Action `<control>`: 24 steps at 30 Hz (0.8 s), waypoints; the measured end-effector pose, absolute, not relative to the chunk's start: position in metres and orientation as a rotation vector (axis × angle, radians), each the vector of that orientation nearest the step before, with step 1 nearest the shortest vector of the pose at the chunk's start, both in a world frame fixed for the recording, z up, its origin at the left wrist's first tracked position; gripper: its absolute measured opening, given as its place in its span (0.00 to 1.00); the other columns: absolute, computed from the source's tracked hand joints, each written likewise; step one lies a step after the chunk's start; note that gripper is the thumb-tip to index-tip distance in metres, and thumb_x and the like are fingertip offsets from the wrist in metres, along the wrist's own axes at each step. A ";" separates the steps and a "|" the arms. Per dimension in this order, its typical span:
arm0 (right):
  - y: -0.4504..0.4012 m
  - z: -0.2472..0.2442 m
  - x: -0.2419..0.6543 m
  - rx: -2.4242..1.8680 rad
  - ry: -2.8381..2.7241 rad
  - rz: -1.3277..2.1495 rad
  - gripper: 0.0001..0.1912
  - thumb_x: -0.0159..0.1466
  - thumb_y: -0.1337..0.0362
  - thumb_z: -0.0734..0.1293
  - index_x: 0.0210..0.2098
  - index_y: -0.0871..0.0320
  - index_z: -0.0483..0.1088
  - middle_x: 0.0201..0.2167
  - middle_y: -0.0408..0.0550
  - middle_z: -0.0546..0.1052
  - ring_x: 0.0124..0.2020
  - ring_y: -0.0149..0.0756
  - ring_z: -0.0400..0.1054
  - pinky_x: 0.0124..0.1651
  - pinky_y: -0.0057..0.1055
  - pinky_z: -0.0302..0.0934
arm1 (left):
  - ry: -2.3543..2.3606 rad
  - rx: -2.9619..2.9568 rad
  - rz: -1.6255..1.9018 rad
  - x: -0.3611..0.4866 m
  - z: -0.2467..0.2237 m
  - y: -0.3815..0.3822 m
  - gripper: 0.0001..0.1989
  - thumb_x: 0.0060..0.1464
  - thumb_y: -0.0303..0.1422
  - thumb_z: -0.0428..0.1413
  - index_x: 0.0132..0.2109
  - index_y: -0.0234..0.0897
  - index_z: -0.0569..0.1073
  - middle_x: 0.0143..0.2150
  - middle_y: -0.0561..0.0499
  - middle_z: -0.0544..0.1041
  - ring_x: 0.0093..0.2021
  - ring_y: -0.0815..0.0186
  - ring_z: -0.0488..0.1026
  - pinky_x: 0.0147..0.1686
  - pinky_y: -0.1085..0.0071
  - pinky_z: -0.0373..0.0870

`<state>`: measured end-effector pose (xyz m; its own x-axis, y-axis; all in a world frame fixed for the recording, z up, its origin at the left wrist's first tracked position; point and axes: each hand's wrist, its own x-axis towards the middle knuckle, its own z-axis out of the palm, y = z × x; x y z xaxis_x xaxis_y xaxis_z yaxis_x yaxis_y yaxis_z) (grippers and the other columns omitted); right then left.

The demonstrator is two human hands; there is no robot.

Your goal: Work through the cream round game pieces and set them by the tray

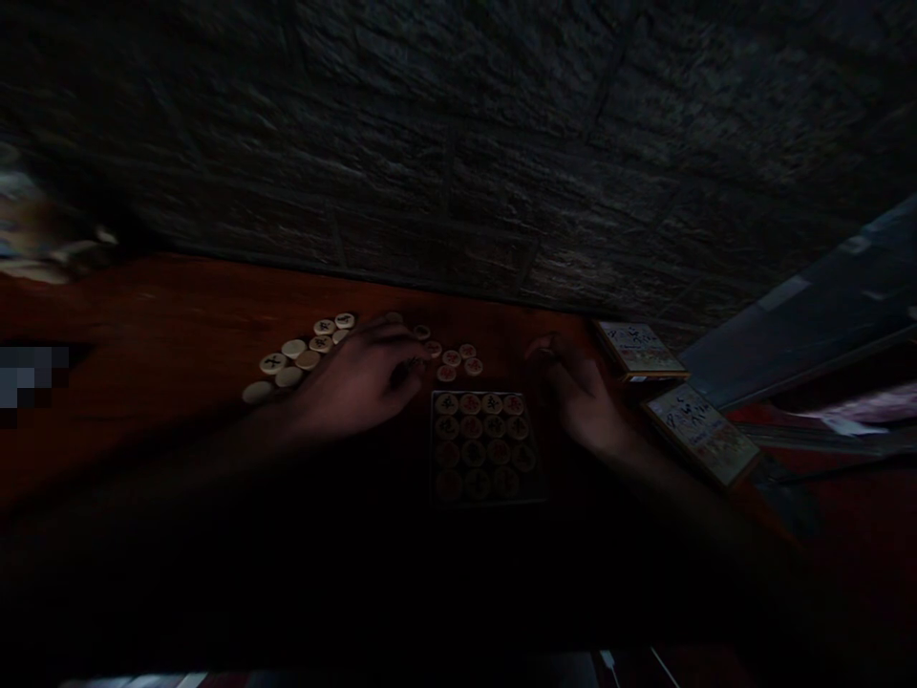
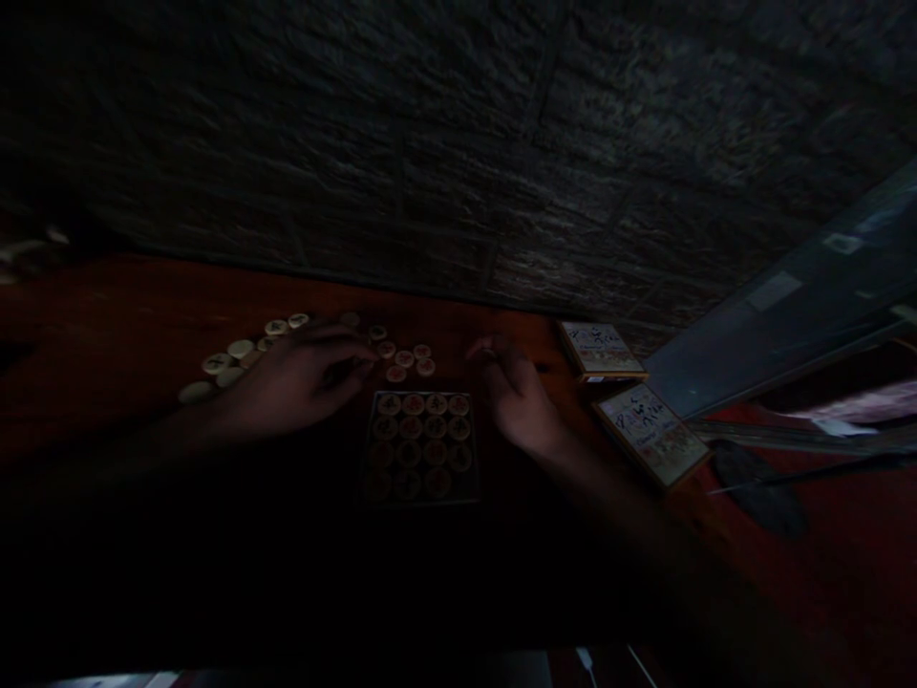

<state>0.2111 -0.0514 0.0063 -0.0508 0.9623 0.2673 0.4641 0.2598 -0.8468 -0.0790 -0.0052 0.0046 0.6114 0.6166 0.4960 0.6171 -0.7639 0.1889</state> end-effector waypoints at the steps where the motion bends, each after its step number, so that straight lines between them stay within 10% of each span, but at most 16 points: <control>1: -0.051 0.006 0.212 -1.331 -1.671 0.700 0.13 0.74 0.54 0.60 0.42 0.53 0.71 0.27 0.41 0.66 0.25 0.33 0.58 0.26 0.30 0.54 | -1.092 -2.822 -0.866 -0.079 0.005 -0.005 0.14 0.66 0.34 0.52 0.47 0.35 0.82 0.46 0.43 0.82 0.50 0.53 0.78 0.50 0.57 0.76; 15: -0.050 0.005 0.209 -1.340 -1.546 0.788 0.28 0.70 0.39 0.62 0.29 0.56 0.71 0.18 0.39 0.62 0.19 0.29 0.54 0.21 0.29 0.45 | -1.090 -2.851 -0.860 -0.079 0.005 -0.005 0.15 0.66 0.33 0.52 0.50 0.36 0.82 0.47 0.43 0.82 0.50 0.54 0.77 0.51 0.58 0.74; 24: -0.052 0.005 0.210 -1.216 -1.426 1.022 0.08 0.69 0.55 0.65 0.41 0.53 0.68 0.24 0.36 0.61 0.22 0.29 0.54 0.22 0.27 0.50 | -1.045 -2.836 -0.888 -0.079 0.003 -0.004 0.14 0.64 0.32 0.53 0.48 0.34 0.82 0.46 0.42 0.82 0.50 0.53 0.77 0.50 0.59 0.74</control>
